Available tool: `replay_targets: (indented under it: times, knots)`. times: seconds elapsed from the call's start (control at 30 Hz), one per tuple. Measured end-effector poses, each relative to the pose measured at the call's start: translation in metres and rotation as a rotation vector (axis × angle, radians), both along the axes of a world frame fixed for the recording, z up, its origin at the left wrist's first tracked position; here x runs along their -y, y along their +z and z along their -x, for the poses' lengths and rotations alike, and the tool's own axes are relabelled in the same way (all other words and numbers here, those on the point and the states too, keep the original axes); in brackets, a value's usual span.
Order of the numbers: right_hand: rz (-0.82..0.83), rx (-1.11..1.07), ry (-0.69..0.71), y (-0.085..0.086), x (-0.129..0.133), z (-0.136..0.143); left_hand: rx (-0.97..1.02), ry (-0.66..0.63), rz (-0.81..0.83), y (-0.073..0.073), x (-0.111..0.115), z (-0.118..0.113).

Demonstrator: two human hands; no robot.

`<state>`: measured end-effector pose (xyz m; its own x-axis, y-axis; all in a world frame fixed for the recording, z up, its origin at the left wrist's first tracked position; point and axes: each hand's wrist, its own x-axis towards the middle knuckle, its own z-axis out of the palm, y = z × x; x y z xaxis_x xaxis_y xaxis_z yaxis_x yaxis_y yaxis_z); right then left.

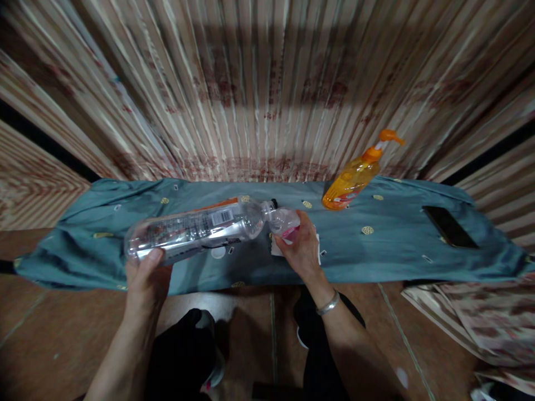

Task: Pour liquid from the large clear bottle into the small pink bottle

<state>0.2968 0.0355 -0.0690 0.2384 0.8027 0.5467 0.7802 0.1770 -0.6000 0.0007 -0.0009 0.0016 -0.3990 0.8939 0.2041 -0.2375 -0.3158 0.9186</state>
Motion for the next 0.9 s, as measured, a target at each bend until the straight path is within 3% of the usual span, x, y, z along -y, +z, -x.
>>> replay_targets:
  times: [0.9]
  knots:
    - [0.029,-0.008,-0.017,0.008,0.002,0.003,-0.107,-0.012,-0.025,-0.009,-0.001,0.007]
